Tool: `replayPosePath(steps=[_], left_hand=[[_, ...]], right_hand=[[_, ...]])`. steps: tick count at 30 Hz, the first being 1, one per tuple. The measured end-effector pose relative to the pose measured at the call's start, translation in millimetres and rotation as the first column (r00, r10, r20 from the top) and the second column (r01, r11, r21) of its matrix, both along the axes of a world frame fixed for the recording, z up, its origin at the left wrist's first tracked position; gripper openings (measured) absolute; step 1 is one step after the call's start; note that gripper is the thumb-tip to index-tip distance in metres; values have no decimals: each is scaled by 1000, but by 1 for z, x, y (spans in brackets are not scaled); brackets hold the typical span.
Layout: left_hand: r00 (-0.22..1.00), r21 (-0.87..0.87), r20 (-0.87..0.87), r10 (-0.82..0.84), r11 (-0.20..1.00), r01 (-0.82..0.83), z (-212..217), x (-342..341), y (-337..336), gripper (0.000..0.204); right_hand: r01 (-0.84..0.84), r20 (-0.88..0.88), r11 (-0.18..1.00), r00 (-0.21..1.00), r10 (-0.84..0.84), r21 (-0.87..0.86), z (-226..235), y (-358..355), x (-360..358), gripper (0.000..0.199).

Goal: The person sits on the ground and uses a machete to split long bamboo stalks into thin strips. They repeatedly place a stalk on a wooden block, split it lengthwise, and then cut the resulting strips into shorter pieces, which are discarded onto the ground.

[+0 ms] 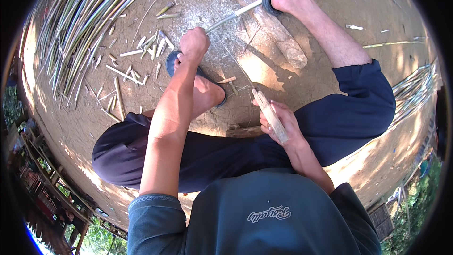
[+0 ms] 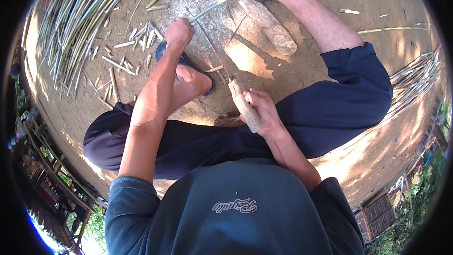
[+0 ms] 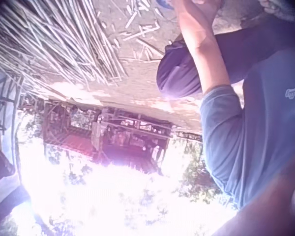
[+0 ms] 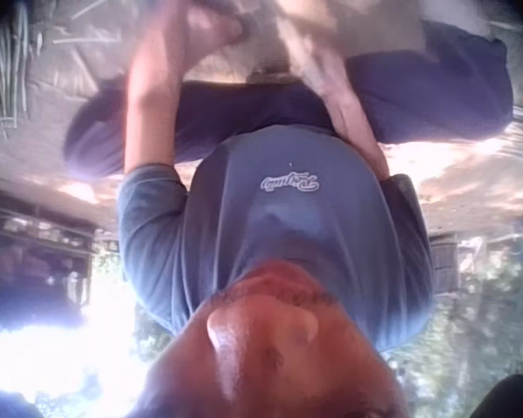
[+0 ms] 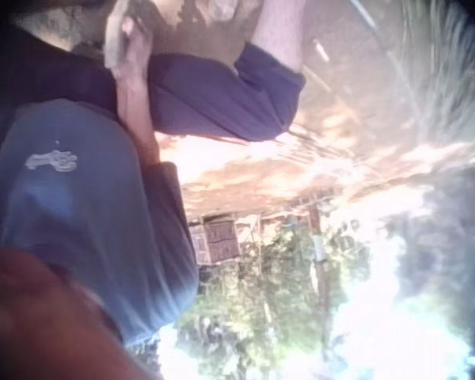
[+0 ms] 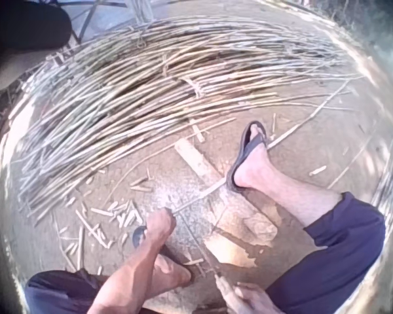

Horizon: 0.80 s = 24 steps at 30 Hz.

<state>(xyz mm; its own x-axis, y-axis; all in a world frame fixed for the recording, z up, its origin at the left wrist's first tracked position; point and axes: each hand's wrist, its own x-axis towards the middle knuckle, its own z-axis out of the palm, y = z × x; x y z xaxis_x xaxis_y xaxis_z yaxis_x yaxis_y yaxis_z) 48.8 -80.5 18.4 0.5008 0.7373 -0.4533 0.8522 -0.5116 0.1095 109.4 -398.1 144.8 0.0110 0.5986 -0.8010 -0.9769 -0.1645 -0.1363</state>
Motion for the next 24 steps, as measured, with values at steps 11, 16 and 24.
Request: replayPosePath(steps=[11, 16, 24], left_hand=[[1000, 8, 5, -19, 1000, 19, 4, 8, 8, 28], [999, -16, 36, 13, 1000, -12, 8, 7, 2, 27], [1000, -1, 7, 0, 1000, 0, 5, 1, 7, 27]], right_hand=[[-2, 9, 998, 1000, 2, 70, 1, 5, 10, 12], [53, -26, 998, 998, -52, 38, -6, 14, -3, 12], [-35, -43, 999, 998, 35, -6, 10, 6, -10, 16]])
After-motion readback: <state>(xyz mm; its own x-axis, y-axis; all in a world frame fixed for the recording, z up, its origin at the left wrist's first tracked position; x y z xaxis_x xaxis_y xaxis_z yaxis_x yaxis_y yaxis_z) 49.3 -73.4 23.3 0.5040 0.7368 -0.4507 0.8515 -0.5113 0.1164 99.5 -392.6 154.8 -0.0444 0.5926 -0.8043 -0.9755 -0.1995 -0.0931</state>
